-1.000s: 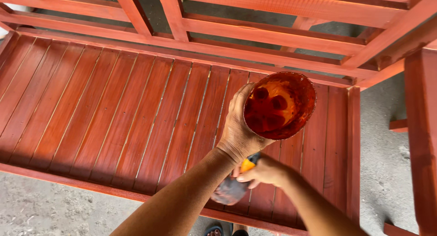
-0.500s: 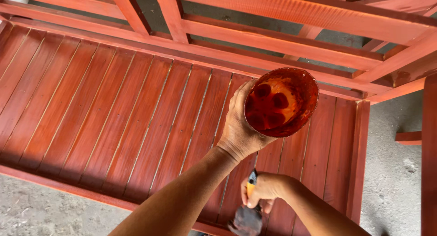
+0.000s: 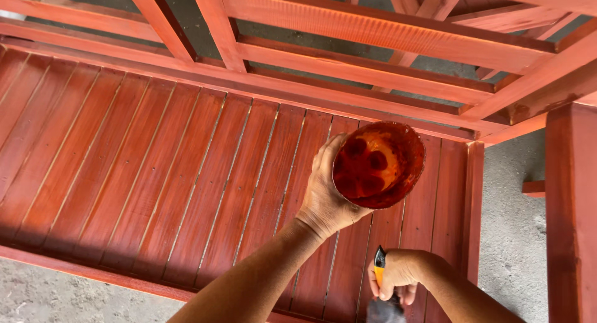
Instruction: The person holds a cup of red wood stain in one hand and a brush in the other, brushing stain onto the slats, rails and armrests of wooden benches, moving around each bench to coat different surfaces.
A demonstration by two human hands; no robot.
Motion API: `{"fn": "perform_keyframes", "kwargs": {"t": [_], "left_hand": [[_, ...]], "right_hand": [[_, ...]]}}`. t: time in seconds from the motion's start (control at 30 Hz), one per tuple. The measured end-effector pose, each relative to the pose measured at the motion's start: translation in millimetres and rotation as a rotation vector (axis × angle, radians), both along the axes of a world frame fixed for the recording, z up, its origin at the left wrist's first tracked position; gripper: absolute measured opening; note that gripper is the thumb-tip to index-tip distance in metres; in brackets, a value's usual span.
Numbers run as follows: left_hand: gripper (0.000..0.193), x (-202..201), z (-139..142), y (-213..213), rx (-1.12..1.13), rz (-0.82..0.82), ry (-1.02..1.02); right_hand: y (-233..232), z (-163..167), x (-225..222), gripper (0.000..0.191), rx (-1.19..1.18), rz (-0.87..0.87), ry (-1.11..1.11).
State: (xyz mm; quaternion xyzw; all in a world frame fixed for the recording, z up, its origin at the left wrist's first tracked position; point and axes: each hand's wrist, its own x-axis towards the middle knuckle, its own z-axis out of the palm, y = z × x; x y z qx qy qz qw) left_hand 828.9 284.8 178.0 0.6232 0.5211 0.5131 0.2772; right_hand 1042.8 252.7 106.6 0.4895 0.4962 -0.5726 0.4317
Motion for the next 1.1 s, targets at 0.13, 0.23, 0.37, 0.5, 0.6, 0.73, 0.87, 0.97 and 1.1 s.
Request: {"fn": "perform_keyframes", "kwargs": {"t": [0.13,0.23,0.37,0.5,0.6,0.73,0.87,0.97,1.1], "left_hand": [[0.117,0.4,2.0,-9.9,0.02,0.007,0.034],[0.118,-2.2,10.9,-19.7,0.071,0.01,0.048],[0.117,-0.3,36.0,-33.9,-0.004,-0.032,0.083],[0.123,9.6,67.8,-47.9,-0.02,-0.102,0.094],[0.114,26.9,90.2,-52.0,0.018,-0.075,0.117],[0.118,52.5,115.9,-55.4,0.233,-0.096,0.109],[0.116,86.7,137.0,-70.7,0.209,-0.168,0.093],[0.115,132.0,155.9,-72.8,0.212,-0.193,0.119],[0.115,195.0,174.3,-92.8,0.258,-0.238,0.174]], "right_hand": [[8.2,46.8,-1.3,0.016,0.185,0.143,-0.028],[26.2,111.3,16.1,0.015,0.383,0.139,-0.015],[23.6,237.4,66.3,0.013,0.555,-0.346,0.343],[14.3,344.6,80.8,0.016,1.003,-0.244,0.472],[-7.6,387.2,76.1,0.009,1.151,-0.228,0.066],[-46.7,434.2,108.6,0.014,1.29,-0.18,0.24],[-70.5,462.6,138.7,0.016,1.427,-0.046,0.832],[-82.6,470.3,143.3,0.014,1.32,-0.178,0.855],[-102.9,478.4,160.8,0.016,1.327,-0.245,0.424]]}}
